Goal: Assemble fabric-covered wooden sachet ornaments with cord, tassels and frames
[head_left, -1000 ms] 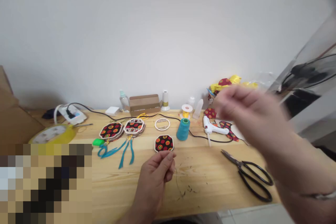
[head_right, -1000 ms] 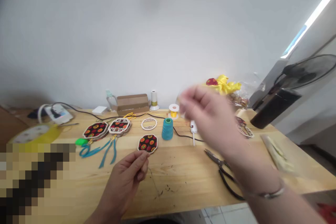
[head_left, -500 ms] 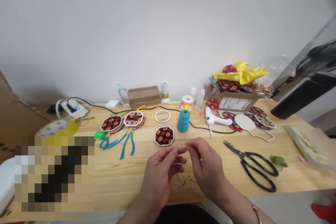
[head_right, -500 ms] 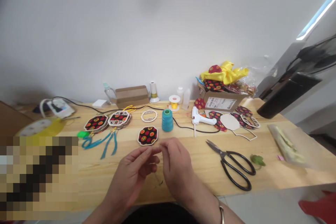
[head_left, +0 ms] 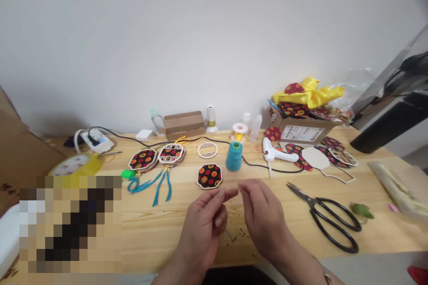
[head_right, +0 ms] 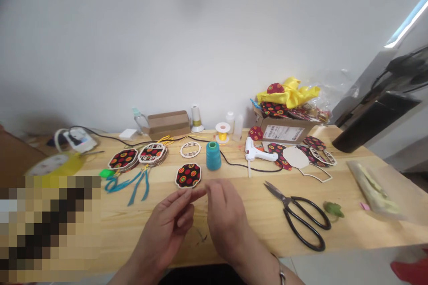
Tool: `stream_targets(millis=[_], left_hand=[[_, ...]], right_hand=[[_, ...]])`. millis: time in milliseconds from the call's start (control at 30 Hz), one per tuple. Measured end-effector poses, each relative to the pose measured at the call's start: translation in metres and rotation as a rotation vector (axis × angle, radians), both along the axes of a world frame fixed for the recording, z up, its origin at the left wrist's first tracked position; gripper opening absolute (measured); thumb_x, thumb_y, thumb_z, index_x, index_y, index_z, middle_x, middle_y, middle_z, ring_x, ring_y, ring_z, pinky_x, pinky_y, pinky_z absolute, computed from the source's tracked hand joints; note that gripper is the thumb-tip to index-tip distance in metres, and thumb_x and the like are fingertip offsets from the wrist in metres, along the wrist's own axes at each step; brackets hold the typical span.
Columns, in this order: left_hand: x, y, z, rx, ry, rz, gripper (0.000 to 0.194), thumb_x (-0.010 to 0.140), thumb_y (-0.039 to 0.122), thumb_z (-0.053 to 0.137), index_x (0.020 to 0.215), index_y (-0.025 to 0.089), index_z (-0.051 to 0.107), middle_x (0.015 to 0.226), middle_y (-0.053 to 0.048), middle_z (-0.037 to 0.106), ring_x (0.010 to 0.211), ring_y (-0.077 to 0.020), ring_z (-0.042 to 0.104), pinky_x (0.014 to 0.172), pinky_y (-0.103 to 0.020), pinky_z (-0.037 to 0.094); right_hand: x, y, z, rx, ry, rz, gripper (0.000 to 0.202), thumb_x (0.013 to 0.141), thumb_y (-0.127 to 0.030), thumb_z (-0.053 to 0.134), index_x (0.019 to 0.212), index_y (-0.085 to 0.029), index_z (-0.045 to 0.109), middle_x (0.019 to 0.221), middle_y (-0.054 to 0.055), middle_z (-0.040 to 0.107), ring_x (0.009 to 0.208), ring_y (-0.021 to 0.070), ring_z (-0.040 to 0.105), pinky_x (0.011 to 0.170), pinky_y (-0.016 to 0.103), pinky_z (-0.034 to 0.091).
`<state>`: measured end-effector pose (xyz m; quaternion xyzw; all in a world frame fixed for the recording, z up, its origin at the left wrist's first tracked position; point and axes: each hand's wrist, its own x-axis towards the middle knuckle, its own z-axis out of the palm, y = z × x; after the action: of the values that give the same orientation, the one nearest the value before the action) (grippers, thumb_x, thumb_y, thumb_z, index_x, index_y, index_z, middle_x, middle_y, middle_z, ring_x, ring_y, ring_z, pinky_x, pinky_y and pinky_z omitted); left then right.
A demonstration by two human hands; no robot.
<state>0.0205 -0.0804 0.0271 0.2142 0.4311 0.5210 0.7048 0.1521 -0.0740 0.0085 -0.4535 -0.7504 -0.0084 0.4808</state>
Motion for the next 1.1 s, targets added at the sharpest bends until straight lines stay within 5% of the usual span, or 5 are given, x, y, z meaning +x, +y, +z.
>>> stream_targets(millis=[133,333,567,733,1100], left_hand=[[0.002,0.005,0.002,0.009,-0.074,-0.004,0.016,0.070,0.024,0.073,0.076,0.010,0.068,0.077,-0.005,0.067,0.042,0.0018,0.027,0.039,-0.014,0.018],[0.000,0.006,-0.001,0.069,-0.099,-0.043,0.016,0.070,0.024,0.073,0.073,0.010,0.066,0.057,0.004,0.052,0.041,0.0008,0.027,0.040,-0.015,0.019],[-0.004,0.004,-0.005,0.149,-0.076,-0.141,0.014,0.079,0.023,0.064,0.071,0.011,0.065,0.070,0.000,0.056,0.042,0.0014,0.029,0.042,-0.016,0.018],[-0.004,0.002,-0.009,0.158,-0.055,-0.199,0.016,0.079,0.025,0.064,0.071,0.011,0.065,0.065,0.001,0.053,0.043,0.0008,0.027,0.042,-0.017,0.016],[-0.002,0.004,-0.010,0.140,-0.021,-0.245,0.020,0.076,0.029,0.068,0.069,0.010,0.065,0.065,0.000,0.054,0.042,0.0007,0.027,0.042,-0.018,0.014]], right_hand=[[-0.002,-0.013,-0.017,-0.041,-0.075,0.105,0.024,0.086,-0.004,0.046,0.108,-0.014,0.052,0.089,0.009,0.060,0.083,0.0188,0.054,0.075,0.031,0.048],[-0.006,-0.018,-0.018,-0.248,0.178,0.183,0.015,0.089,-0.009,0.044,0.095,-0.018,0.054,0.082,0.004,0.059,0.076,0.0139,0.055,0.069,0.025,0.047],[0.003,-0.009,-0.002,-0.774,0.587,0.229,0.025,0.091,-0.034,0.046,0.095,-0.018,0.064,0.082,0.004,0.065,0.075,0.0139,0.058,0.070,0.026,0.045],[0.007,0.004,0.002,-1.052,0.957,0.295,0.029,0.076,-0.042,0.065,0.086,-0.015,0.072,0.068,0.002,0.062,0.065,0.0114,0.049,0.067,0.026,0.040],[0.004,0.013,0.001,-1.097,1.194,0.460,0.018,0.066,-0.030,0.075,0.074,-0.015,0.070,0.055,-0.001,0.062,0.057,0.0117,0.052,0.063,0.028,0.039]])
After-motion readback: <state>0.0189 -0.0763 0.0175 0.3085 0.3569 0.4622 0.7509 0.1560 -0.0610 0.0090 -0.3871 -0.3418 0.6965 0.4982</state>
